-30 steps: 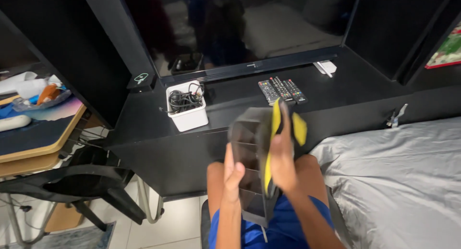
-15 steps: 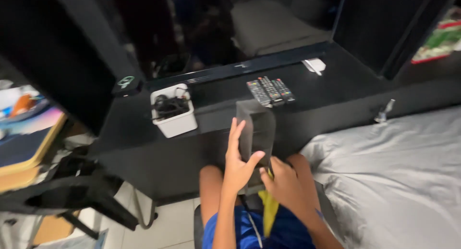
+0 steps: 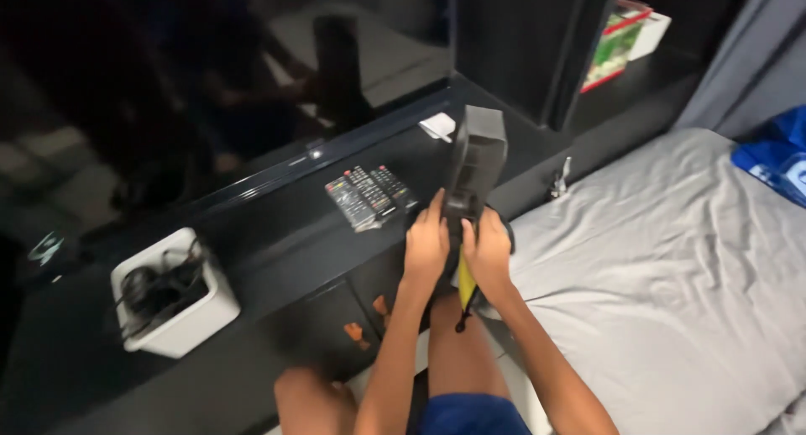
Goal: The recorder is cleaning multiple television remote controls using a yellow microfiber cloth.
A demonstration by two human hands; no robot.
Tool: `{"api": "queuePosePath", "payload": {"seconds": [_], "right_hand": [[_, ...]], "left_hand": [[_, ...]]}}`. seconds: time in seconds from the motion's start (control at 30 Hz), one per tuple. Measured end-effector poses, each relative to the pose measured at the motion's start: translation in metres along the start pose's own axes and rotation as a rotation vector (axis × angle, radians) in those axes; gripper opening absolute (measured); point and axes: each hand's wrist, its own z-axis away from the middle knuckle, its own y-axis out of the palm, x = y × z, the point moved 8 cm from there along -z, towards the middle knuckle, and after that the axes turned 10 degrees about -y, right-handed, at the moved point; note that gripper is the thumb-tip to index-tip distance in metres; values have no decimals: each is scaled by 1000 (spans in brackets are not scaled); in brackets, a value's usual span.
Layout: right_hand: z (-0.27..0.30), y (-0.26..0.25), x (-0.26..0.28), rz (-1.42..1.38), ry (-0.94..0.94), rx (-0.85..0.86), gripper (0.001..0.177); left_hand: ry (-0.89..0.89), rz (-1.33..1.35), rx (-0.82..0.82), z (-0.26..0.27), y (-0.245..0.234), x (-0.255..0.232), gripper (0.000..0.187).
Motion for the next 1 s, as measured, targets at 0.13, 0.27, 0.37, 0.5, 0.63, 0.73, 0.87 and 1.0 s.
{"api": "queuePosePath", "payload": {"seconds": [0.13, 0.27, 0.37, 0.5, 0.63, 0.73, 0.87, 1.0], "right_hand": [[1, 41, -54, -40, 17, 69, 25], [2, 101, -114, 156, 94, 292, 23], [-9, 114, -135, 286, 138, 385, 25], [-20, 134, -153, 378, 186, 463, 31], [-25, 141, -154, 418, 106, 435, 36], [-28, 145, -156, 435, 131, 470, 41], [-31, 144, -156, 438, 156, 488, 47], [-36, 136, -146, 412, 216, 501, 49]], "left_hand": [[-135, -18, 59, -27, 31, 28, 65], [-94, -139, -61, -50, 55, 72, 53], [-9, -283, -111, -70, 56, 69, 47], [75, -417, -165, -91, 77, 98, 47], [37, -467, -132, -107, 83, 108, 37], [35, -534, -93, -115, 88, 117, 39], [121, -628, -186, -108, 71, 96, 41], [-35, -696, -304, -99, 40, 82, 58]]}}
